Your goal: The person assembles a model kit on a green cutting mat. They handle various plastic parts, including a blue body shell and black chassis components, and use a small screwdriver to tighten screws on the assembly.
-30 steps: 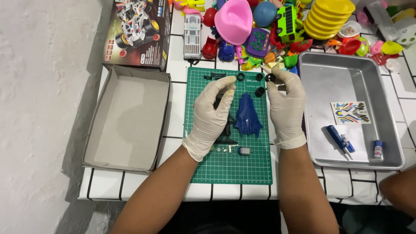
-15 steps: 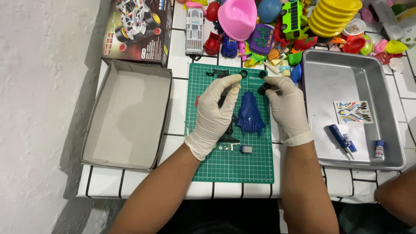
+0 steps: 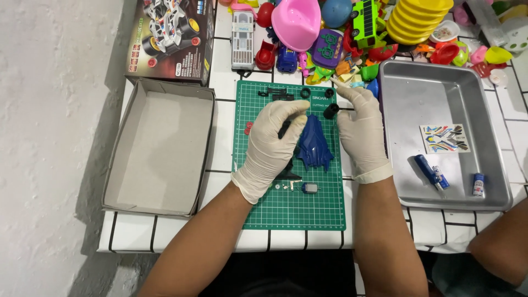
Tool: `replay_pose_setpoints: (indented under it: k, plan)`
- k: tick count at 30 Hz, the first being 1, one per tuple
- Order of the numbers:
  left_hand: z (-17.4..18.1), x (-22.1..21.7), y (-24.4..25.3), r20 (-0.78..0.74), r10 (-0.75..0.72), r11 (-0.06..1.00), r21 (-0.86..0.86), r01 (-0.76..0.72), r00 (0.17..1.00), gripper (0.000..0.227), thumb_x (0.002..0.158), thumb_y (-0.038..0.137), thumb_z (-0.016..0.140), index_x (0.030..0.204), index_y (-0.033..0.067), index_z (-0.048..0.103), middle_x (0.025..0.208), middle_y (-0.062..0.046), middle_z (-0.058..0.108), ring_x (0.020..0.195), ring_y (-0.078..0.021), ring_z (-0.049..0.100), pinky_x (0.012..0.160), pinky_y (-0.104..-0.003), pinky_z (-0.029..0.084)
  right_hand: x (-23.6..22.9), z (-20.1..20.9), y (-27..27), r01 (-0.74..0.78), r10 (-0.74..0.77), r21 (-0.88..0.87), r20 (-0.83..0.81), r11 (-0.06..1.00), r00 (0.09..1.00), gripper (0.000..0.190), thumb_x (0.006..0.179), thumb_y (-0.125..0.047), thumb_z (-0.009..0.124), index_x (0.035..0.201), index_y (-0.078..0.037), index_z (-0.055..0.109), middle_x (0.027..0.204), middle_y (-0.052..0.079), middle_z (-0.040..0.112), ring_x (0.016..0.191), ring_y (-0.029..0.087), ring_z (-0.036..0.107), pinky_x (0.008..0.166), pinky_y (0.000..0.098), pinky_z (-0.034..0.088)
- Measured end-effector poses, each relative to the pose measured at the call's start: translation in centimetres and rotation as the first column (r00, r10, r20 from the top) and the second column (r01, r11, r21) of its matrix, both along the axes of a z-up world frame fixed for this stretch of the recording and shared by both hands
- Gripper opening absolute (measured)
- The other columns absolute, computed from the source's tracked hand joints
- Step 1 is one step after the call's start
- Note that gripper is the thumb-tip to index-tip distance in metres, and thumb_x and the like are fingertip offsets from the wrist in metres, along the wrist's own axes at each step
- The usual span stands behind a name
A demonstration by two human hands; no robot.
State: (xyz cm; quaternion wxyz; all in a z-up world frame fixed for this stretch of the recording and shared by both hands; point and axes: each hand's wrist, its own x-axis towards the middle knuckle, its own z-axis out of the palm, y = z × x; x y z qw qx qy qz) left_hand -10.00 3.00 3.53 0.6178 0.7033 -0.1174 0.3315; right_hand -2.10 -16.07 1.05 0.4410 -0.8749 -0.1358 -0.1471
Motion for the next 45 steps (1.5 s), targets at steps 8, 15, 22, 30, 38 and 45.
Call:
replay_pose_setpoints:
  k: [8, 15, 22, 30, 38, 45]
  plan:
    - [2.9, -3.4, -5.1, 0.229, -0.180, 0.685, 0.727, -0.045, 0.956, 0.059, 0.101, 0.053, 0.041, 0.130, 0.0064, 0.062, 0.143, -0.020, 0.055, 0.143, -0.0371, 0.045, 0.122, -0.057, 0.030, 2.6, 0.8, 1.4, 0.342, -0.332, 0.009, -0.219, 0.940, 0.918, 0.042, 0.093, -0.050, 0.072, 0.120, -0.018, 0.071, 0.122, 0.010, 0.066, 0.120, 0.032, 0.063, 0.108, 0.0444, 0.046]
    - [2.8, -9.1, -8.4, 0.329, -0.131, 0.714, 0.686, -0.141, 0.935, 0.052, 0.106, 0.042, 0.037, 0.137, 0.0070, 0.059, 0.145, -0.019, 0.058, 0.143, -0.0351, 0.050, 0.124, -0.055, 0.027, -1.8, 5.8, 3.2, 0.378, -0.127, -0.459, 0.489, 0.804, 0.863, 0.043, 0.081, -0.024, 0.080, 0.123, -0.022, 0.067, 0.125, 0.006, 0.053, 0.134, 0.034, 0.043, 0.110, 0.0545, 0.031]
    - [4.8, -15.7, -9.2, 0.277, -0.375, 0.718, 0.690, 0.088, 0.885, 0.041, 0.107, 0.027, 0.044, 0.132, 0.0017, 0.063, 0.142, -0.019, 0.063, 0.137, -0.0367, 0.059, 0.124, -0.052, 0.033, -6.8, 13.0, 5.4, 0.326, -0.027, -0.329, 0.666, 0.886, 0.746, 0.036, 0.088, -0.015, 0.072, 0.124, -0.010, 0.069, 0.124, 0.015, 0.058, 0.125, 0.040, 0.048, 0.108, 0.0591, 0.033]
    - [7.3, -15.7, -8.8, 0.031, -0.347, 0.816, -0.484, 0.318, 0.938, 0.113, 0.083, 0.076, 0.066, 0.151, -0.0038, 0.024, 0.154, -0.022, 0.038, 0.143, -0.0307, 0.041, 0.121, -0.043, 0.034, -16.4, 17.9, 6.5, -0.082, 0.003, 0.083, 0.681, 0.993, 0.732, 0.034, 0.099, 0.010, 0.063, 0.130, -0.002, 0.062, 0.134, 0.016, 0.055, 0.130, 0.033, 0.052, 0.117, 0.0485, 0.043]
    - [6.9, -17.9, -9.2, 0.047, -0.841, 0.397, -0.621, 0.676, 0.539, 0.068, 0.079, 0.049, 0.087, 0.123, 0.0032, 0.062, 0.120, -0.008, 0.065, 0.115, -0.0193, 0.061, 0.105, -0.033, 0.047, -18.1, 17.7, 6.4, -0.494, 0.117, 0.392, 0.681, 0.776, 0.723, 0.030, 0.115, -0.011, 0.055, 0.145, -0.008, 0.053, 0.147, 0.011, 0.054, 0.146, 0.025, 0.053, 0.132, 0.0394, 0.048]
    - [5.7, -19.4, -9.4, -0.395, -0.644, 0.760, -0.431, 0.486, 0.656, 0.081, 0.076, 0.062, 0.069, 0.136, 0.0087, 0.054, 0.130, -0.008, 0.065, 0.122, -0.0174, 0.058, 0.104, -0.035, 0.046, -18.3, 17.6, 5.0, -0.565, 0.187, 0.513, 0.611, 0.647, 0.769, 0.030, 0.116, -0.021, 0.052, 0.143, -0.008, 0.056, 0.146, 0.009, 0.059, 0.142, 0.023, 0.059, 0.129, 0.0381, 0.050]
